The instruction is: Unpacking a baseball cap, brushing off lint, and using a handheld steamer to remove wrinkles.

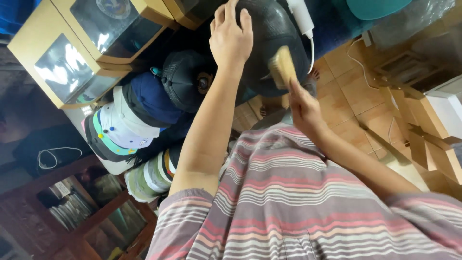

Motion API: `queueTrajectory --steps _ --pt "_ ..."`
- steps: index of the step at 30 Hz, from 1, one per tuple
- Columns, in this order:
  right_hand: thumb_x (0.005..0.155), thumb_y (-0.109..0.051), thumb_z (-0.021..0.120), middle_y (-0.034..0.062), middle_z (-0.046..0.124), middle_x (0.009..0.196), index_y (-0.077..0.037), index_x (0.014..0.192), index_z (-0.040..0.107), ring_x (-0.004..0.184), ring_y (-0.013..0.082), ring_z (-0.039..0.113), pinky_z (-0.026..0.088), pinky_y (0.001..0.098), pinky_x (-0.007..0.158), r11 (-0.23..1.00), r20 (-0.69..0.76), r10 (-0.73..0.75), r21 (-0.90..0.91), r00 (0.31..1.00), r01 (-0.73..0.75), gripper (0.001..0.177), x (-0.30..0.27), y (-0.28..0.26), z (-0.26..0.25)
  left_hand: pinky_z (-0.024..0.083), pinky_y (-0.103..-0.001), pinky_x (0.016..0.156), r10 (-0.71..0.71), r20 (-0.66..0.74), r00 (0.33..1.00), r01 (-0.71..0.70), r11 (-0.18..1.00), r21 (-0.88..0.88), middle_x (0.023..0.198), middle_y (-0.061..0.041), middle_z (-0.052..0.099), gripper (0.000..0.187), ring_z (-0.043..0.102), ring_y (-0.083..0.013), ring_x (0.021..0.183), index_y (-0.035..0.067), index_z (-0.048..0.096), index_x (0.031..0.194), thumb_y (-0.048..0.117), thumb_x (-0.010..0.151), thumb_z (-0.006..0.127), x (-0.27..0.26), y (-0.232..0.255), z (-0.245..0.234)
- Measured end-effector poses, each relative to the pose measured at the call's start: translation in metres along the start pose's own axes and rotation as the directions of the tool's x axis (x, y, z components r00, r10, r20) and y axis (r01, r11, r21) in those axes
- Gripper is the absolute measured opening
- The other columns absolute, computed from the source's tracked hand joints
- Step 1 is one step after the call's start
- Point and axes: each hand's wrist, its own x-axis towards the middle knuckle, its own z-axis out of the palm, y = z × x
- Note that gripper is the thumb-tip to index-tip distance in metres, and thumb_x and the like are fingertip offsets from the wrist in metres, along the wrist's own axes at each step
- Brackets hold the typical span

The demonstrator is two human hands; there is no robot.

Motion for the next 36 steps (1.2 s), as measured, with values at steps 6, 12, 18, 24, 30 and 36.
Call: queueTrajectory --steps 6,12,18,24,30,36 --pt "0.112 -0.005 0.053 0.0139 0.051 0.157 -0.031 0.157 0.038 0.144 0.0212 0.048 0.035 0.0211 0.110 0.873 -0.207 0.484 0.180 0.850 -0.453 0.055 0.069 0.057 -0.008 0.061 -0.046 0.095 0.017 -0.043 0.999 -0.015 0.998 0.056 0.149 -0.007 0.057 0.049 0.059 -0.0355 0.134 0.024 0.044 0.148 0.047 0.105 0.039 0.001 -0.009 0.016" --pt "0.108 -0.005 0.059 0.0102 0.055 0.091 -0.017 0.152 0.057 0.074 0.0274 0.059 0.046 0.0370 0.062 0.936 0.105 -0.105 -0.326 0.989 0.134 0.046 0.042 -0.045 -0.014 0.058 -0.050 0.091 0.031 -0.112 0.993 -0.030 1.000 0.004 0.144 -0.004 0.061 0.045 0.062 -0.0373 0.127 0.026 0.053 0.142 0.048 0.104 0.041 0.001 -0.011 0.017" --pt "0.088 -0.004 0.057 -0.0027 0.071 0.086 -0.033 0.155 0.054 0.074 0.0118 0.059 0.050 0.0315 0.076 0.848 -0.147 0.408 -0.305 0.901 -0.434 0.073 0.065 0.061 -0.046 0.052 -0.036 0.111 -0.031 -0.072 0.997 0.009 0.959 -0.283 0.149 0.003 0.061 0.039 0.057 -0.0176 0.140 0.023 0.063 0.139 0.030 0.105 0.045 -0.001 -0.013 0.002" --pt "0.108 0.002 0.069 -0.0009 0.045 0.081 -0.026 0.148 0.064 0.061 0.0176 0.040 0.040 0.0296 0.053 0.874 0.159 -0.202 -0.416 0.966 0.251 0.049 0.071 -0.030 -0.048 0.052 -0.033 0.112 -0.107 -0.173 0.979 -0.012 0.819 -0.574 0.148 0.002 0.061 0.031 0.059 -0.0180 0.139 0.022 0.068 0.134 0.016 0.109 0.049 -0.036 -0.007 -0.011" --pt "0.112 -0.010 0.057 0.0171 0.073 0.130 -0.017 0.155 0.051 0.082 0.0185 0.065 0.049 0.0324 0.072 0.937 0.011 0.201 -0.294 0.980 -0.189 0.044 0.135 -0.002 -0.052 0.037 -0.044 0.126 -0.174 -0.129 0.976 0.047 0.749 -0.661 0.162 -0.006 0.046 0.047 0.040 -0.0262 0.155 0.022 0.046 0.154 0.041 0.112 0.041 -0.066 -0.016 -0.003" --pt "0.105 -0.010 0.070 0.0154 0.076 0.095 -0.010 0.108 0.081 0.086 0.0386 0.072 0.057 0.0439 0.071 0.932 0.313 -0.082 -0.313 0.946 0.185 0.011 0.136 -0.076 -0.068 0.035 -0.060 0.121 -0.319 -0.048 0.946 0.212 0.727 -0.653 0.163 -0.017 0.036 0.057 0.041 -0.0426 0.149 0.031 0.030 0.165 0.049 0.113 0.044 -0.098 -0.029 0.008"
